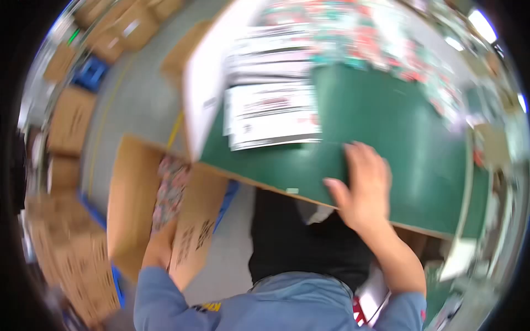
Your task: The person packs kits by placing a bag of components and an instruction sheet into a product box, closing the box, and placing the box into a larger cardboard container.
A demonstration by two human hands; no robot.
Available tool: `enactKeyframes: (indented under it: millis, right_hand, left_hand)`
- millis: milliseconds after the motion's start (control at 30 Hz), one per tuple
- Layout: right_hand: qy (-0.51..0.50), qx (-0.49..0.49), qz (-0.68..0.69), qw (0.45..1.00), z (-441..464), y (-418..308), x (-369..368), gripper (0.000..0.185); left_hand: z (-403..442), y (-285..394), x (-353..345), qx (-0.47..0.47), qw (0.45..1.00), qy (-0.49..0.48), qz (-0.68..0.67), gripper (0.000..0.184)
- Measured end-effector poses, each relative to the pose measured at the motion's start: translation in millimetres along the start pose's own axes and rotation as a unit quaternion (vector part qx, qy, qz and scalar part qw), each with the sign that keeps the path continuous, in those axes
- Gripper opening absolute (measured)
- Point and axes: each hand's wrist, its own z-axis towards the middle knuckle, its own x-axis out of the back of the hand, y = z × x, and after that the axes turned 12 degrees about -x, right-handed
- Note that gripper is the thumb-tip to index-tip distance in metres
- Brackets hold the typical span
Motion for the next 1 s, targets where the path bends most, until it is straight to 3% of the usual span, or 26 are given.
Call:
enactKeyframes:
  millis: [67,133,200,233,267,333,400,467,567,667,733,800,833,867,1000]
  right_hand:
    - [-0.003,0.025,0.063,0.998,0.8,14.4,10.0,0.058]
    - [0.010,0.024,0.312,0.950,-5.9,45.1,14.3,0.047]
    - [0.088,-0.094,0.385,0.914,-4.8,101.9,20.1,0.040]
    - [0.147,-0.181,0.385,0.893,-2.4,137.3,38.2,0.044]
    - [0.203,-0.263,0.385,0.861,6.6,175.8,55.3,0.048]
    - [0.290,-0.387,0.149,0.863,18.9,263.6,97.9,0.058]
    - [0.303,-0.445,-0.028,0.842,24.5,367.4,121.2,0.062]
    - [0.191,-0.529,-0.140,0.815,26.6,382.1,167.1,0.049]
    - [0.135,-0.556,-0.177,0.801,25.2,492.4,164.0,0.035]
    - [0.114,-0.514,-0.182,0.830,19.7,501.6,176.8,0.029]
    - [0.097,-0.491,-0.185,0.846,3.5,497.2,179.6,0.028]
    - [0.220,-0.403,-0.153,0.875,-15.2,476.0,179.0,0.030]
    - [0.242,-0.374,-0.141,0.884,-24.4,462.2,177.7,0.029]
    - [0.264,-0.346,-0.127,0.891,-36.6,446.2,176.6,0.029]
    - [0.276,-0.165,-0.069,0.944,-91.6,349.5,174.9,0.011]
  left_hand:
    - [-11.8,23.0,20.2,-0.037,0.999,0.028,-0.013,0.044]
    - [-39.6,43.2,44.2,-0.034,0.994,0.068,-0.074,0.040]
    - [-79.6,56.2,64.7,-0.024,0.984,0.121,-0.128,0.036]
    - [-91.4,30.2,67.8,-0.124,0.969,0.150,-0.151,0.034]
    - [-106.8,33.7,72.3,-0.075,0.965,0.221,-0.121,0.029]
    - [-150.0,36.9,73.3,-0.115,0.935,0.324,-0.082,0.032]
    - [-204.4,39.2,68.8,-0.067,0.887,0.328,-0.317,0.043]
    - [-227.5,63.9,60.4,-0.103,0.890,0.336,-0.290,0.044]
    - [-260.1,101.9,56.9,-0.160,0.897,0.347,-0.224,0.045]
    - [-281.4,166.5,62.3,-0.282,0.905,0.296,0.120,0.047]
    - [-322.1,266.5,49.0,-0.302,0.881,0.296,0.213,0.049]
    - [-293.3,294.2,28.1,-0.452,0.786,0.410,0.106,0.024]
    - [-306.8,311.8,29.5,-0.467,0.799,0.353,0.136,0.018]
    - [-333.7,372.4,26.3,-0.481,0.809,0.295,0.164,0.013]
    - [-327.6,483.3,0.4,-0.625,0.698,0.271,0.223,0.014]
